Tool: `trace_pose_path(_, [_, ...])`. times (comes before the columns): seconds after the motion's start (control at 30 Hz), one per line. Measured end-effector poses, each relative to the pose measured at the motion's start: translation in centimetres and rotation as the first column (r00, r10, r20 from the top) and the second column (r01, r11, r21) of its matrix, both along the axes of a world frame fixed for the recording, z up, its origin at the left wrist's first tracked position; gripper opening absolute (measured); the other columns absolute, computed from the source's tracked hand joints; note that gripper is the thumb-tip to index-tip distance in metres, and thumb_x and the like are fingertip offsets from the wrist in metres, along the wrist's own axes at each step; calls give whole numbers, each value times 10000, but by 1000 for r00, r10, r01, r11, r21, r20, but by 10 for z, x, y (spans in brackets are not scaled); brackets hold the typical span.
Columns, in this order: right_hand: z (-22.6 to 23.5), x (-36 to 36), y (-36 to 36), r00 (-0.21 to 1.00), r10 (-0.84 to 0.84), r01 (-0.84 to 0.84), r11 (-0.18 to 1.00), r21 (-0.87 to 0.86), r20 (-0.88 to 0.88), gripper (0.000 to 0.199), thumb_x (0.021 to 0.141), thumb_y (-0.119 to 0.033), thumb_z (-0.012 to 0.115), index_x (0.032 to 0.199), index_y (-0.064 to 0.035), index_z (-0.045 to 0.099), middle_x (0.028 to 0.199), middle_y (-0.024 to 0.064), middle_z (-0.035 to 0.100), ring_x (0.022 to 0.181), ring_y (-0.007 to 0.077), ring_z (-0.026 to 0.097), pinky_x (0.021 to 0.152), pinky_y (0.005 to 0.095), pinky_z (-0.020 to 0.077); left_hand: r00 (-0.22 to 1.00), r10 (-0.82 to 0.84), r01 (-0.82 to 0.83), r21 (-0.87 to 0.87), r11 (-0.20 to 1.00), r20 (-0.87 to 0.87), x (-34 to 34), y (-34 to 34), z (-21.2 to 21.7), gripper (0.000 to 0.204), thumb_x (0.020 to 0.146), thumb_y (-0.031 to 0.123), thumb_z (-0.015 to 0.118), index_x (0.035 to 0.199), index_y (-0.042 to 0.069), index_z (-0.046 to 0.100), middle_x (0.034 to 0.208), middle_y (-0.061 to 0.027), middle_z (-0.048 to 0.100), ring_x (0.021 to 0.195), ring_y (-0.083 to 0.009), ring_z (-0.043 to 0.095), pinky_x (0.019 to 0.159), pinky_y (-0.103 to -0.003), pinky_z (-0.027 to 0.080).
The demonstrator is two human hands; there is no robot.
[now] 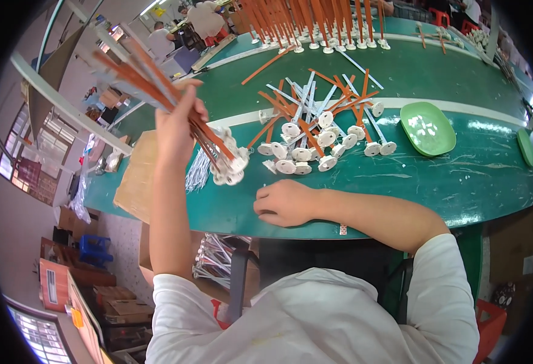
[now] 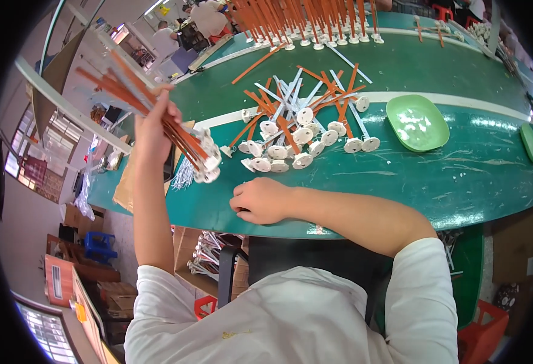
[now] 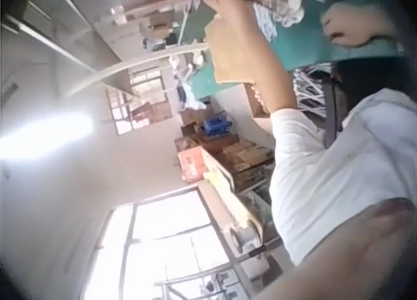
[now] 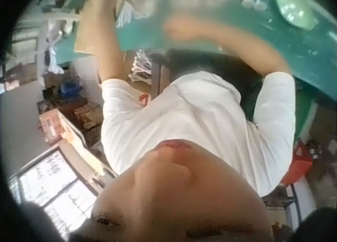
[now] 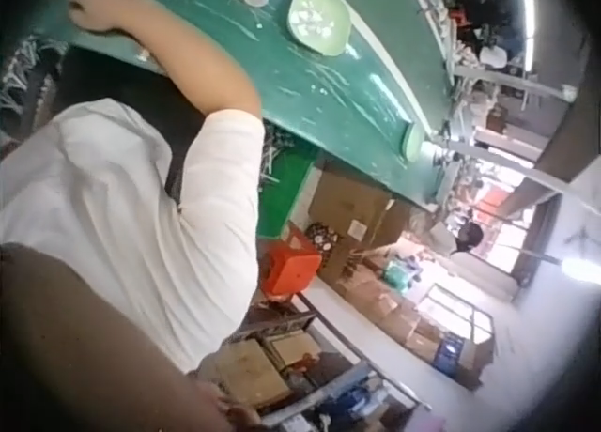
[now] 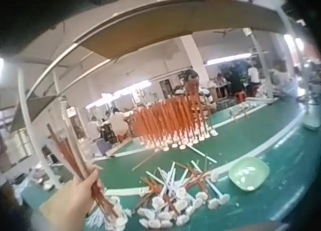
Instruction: Assembling LED light strips onto plastic bases and bundling them with rubber bands for packaging.
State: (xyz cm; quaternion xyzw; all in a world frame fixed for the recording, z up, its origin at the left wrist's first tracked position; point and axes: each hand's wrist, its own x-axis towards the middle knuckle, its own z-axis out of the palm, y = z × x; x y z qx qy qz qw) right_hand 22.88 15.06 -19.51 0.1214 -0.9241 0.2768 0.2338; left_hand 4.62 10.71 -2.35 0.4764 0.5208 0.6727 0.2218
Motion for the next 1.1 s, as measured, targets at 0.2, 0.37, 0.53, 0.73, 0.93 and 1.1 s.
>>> trace_pose_path(0.2, [6, -6, -6, 1000, -12, 14, 998, 54, -23, 145, 787, -174, 677, 852, -64, 608, 792, 93, 589, 698, 279, 601, 597, 381, 484, 996, -66, 70, -66, 995, 64, -13, -17, -13, 126, 871, 141, 642, 902, 29, 595, 653, -12, 548, 604, -121, 569, 567, -259, 460])
trace_pose_path(0.37, [45, 1, -26, 909, -358, 333, 931, -147, -211, 249, 719, -180, 778, 827, -37, 606, 788, 99, 618, 694, 203, 606, 586, 336, 466, 988, -88, 90, -15, 996, 125, -12, -41, 21, 205, 856, 151, 667, 789, 84, 486, 659, -11, 526, 592, -130, 557, 562, -275, 450])
trace_pose_path(0.53, [126, -73, -48, 524, -562, 593, 780, -200, -640, 309, 730, -142, 766, 963, -24, 600, 794, 77, 622, 698, 161, 593, 605, 251, 457, 962, -251, 255, 27, 967, -110, 10, -56, 34, 210, 865, 171, 665, 816, 97, 475, 676, -18, 565, 613, -109, 570, 564, -254, 445])
trace_pose_path(0.73, [137, -84, -25, 952, -296, 129, 615, -778, -77, 299, 916, -283, 596, 863, 11, 604, 590, 36, 556, 537, 140, 565, 493, 273, 433, 770, 246, -74, 300, 951, -589, 19, -102, 27, 607, 841, 257, 665, 1337, 20, 409, 1269, -155, 526, 1191, -238, 484, 1027, -367, 355])
trace_pose_path(0.93, [162, -63, -29, 977, -47, -76, 836, -544, -208, 412, 1007, -374, 379, 974, -51, 632, 1076, 107, 629, 1004, 180, 591, 838, 338, 461, 891, -413, 389, -155, 908, -187, -1, -82, -67, 483, 824, 226, 699, 1194, -20, 510, 1093, -131, 625, 1023, -205, 599, 913, -355, 463])
trace_pose_path(1.1, [195, -39, -31, 980, 197, -182, 887, -424, -8, 464, 1008, -387, 340, 1143, -47, 624, 1292, 118, 532, 1221, 235, 477, 1006, 409, 375, 703, -699, 700, -49, 713, -126, 18, -84, -50, 332, 813, 45, 686, 1123, 7, 574, 975, -82, 664, 945, -170, 639, 899, -348, 495])
